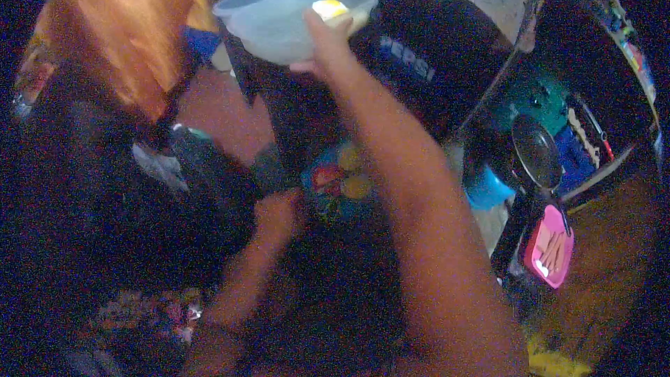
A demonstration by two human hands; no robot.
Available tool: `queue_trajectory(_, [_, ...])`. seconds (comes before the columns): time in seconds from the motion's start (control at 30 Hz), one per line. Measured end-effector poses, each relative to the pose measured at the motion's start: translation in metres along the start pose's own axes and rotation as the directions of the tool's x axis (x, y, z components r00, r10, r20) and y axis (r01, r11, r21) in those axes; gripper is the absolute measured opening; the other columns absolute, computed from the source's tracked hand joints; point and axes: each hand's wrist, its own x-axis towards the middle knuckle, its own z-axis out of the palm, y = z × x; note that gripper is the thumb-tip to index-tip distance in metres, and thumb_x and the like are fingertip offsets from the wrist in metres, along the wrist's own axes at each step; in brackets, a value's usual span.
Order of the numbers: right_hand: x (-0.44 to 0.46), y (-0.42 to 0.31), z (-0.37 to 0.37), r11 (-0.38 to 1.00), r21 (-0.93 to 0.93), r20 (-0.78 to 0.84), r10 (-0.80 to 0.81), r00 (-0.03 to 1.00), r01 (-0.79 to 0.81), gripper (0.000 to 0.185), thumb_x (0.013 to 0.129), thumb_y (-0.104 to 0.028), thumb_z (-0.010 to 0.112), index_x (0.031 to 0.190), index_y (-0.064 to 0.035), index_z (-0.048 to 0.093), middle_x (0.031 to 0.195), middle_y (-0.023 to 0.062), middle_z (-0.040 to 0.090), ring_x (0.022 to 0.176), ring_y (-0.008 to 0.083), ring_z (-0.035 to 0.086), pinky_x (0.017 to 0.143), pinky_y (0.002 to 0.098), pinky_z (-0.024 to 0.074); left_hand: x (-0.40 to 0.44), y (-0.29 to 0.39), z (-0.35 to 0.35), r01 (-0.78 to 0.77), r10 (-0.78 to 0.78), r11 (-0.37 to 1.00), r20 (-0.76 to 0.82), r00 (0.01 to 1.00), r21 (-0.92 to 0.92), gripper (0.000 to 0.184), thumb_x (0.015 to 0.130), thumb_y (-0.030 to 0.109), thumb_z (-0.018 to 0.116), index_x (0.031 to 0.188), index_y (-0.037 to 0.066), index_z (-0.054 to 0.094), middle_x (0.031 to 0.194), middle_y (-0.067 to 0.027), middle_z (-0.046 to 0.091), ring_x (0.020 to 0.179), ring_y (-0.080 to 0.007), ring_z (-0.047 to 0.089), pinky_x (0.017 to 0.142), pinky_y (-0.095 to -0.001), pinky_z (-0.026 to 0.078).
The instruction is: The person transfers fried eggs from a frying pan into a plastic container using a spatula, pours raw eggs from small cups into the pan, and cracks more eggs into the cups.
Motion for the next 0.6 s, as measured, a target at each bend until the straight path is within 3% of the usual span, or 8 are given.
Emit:
queue_trajectory(0.07, [0.008, 0.001, 0.003, 0.999, -0.036, -0.031, 0.016, 0.999, -0.017, 0.073, 0.094, -0.055, 0.058, 0.149, -0.0156, 0.031, 0.144, 0.0173, 0.046, 0.117, 0.0427, 0.059, 0.071, 0.0578, 0.0601, 0.002, -0.002, -0.003, 0.028, -0.027, 0.999, 0.035, 0.999, -0.02, 0.017, 0.081, 0.025, 0.067, 0.096, 0.017, 0.071, 0.083, -0.0139, 0.07, 0.075, -0.0363, 0.07, 0.063, -0.052, 0.051])
queue_trajectory(0.2, [0.027, 0.003, -0.006, 0.983, -0.064, -0.085, 0.168, 0.982, -0.174, 0.086, 0.091, -0.065, 0.055, 0.155, -0.0197, 0.021, 0.152, 0.0256, 0.032, 0.116, 0.0477, 0.056, 0.077, 0.0538, 0.057, 0.014, -0.015, -0.014, 0.029, -0.033, 0.999, 0.122, 0.992, 0.036, 0.018, 0.083, 0.029, 0.066, 0.098, 0.019, 0.071, 0.085, -0.015, 0.071, 0.078, -0.0362, 0.07, 0.065, -0.0507, 0.053])
queue_trajectory(0.23, [0.016, -0.008, -0.002, 0.982, -0.057, -0.073, 0.176, 0.982, -0.18, 0.092, 0.088, -0.072, 0.053, 0.159, -0.0291, 0.013, 0.155, 0.0308, 0.024, 0.118, 0.0528, 0.052, 0.076, 0.0526, 0.0561, 0.012, -0.017, -0.019, 0.042, -0.043, 0.999, 0.086, 0.995, 0.007, 0.02, 0.083, 0.03, 0.067, 0.099, 0.02, 0.071, 0.085, -0.0151, 0.071, 0.078, -0.0364, 0.07, 0.065, -0.0506, 0.053])
queue_trajectory(0.33, [-0.023, -0.033, -0.004, 0.982, -0.119, -0.195, 0.124, 0.973, -0.149, 0.066, 0.095, -0.053, 0.056, 0.151, -0.0248, 0.034, 0.143, 0.0305, 0.041, 0.115, 0.0493, 0.056, 0.071, 0.0489, 0.0569, 0.011, -0.019, -0.024, 0.091, -0.091, 0.995, 0.013, 0.996, -0.035, 0.023, 0.082, 0.031, 0.068, 0.102, 0.021, 0.071, 0.088, -0.015, 0.071, 0.08, -0.0368, 0.07, 0.067, -0.0503, 0.053])
queue_trajectory(0.4, [0.011, -0.012, -0.057, 0.93, -0.368, -0.053, -0.051, 0.997, 0.028, 0.075, 0.093, -0.054, 0.059, 0.15, -0.0134, 0.032, 0.147, 0.0242, 0.038, 0.11, 0.0425, 0.06, 0.07, 0.0479, 0.0572, 0.016, -0.024, -0.032, 0.147, -0.147, 0.989, 0.045, 0.988, 0.002, 0.025, 0.081, 0.029, 0.07, 0.104, 0.021, 0.071, 0.089, -0.0146, 0.071, 0.082, -0.0367, 0.069, 0.069, -0.0502, 0.054])
queue_trajectory(0.47, [0.02, 0.015, -0.109, 0.853, -0.511, -0.107, -0.184, 0.977, 0.104, 0.064, 0.09, -0.049, 0.064, 0.136, -0.0066, 0.049, 0.132, 0.0196, 0.052, 0.096, 0.0354, 0.065, 0.067, 0.042, 0.0552, 0.014, -0.03, -0.04, 0.158, -0.159, 0.987, -0.002, 0.987, -0.041, 0.025, 0.08, 0.025, 0.071, 0.105, 0.02, 0.071, 0.089, -0.0138, 0.071, 0.085, -0.0361, 0.069, 0.071, -0.0501, 0.054])
queue_trajectory(0.53, [0.02, 0.038, -0.158, 0.67, -0.735, -0.159, -0.313, 0.936, 0.1, 0.05, 0.088, -0.043, 0.066, 0.119, -0.0032, 0.064, 0.113, 0.0159, 0.064, 0.084, 0.03, 0.067, 0.065, 0.038, 0.0539, 0.015, -0.031, -0.05, 0.177, -0.179, 0.982, -0.029, 0.983, -0.059, 0.026, 0.08, 0.022, 0.072, 0.106, 0.019, 0.071, 0.09, -0.0132, 0.071, 0.087, -0.0355, 0.069, 0.072, -0.0499, 0.054])
queue_trajectory(0.6, [-0.003, 0.061, -0.192, 0.44, -0.897, -0.239, -0.406, 0.882, -0.04, 0.034, 0.088, -0.034, 0.066, 0.102, -0.0034, 0.073, 0.096, 0.0146, 0.071, 0.078, 0.0282, 0.068, 0.065, 0.0377, 0.0538, 0.013, -0.026, -0.056, 0.206, -0.208, 0.977, -0.038, 0.977, -0.05, 0.027, 0.079, 0.018, 0.072, 0.107, 0.018, 0.07, 0.091, -0.0129, 0.072, 0.089, -0.0349, 0.069, 0.074, -0.0494, 0.054])
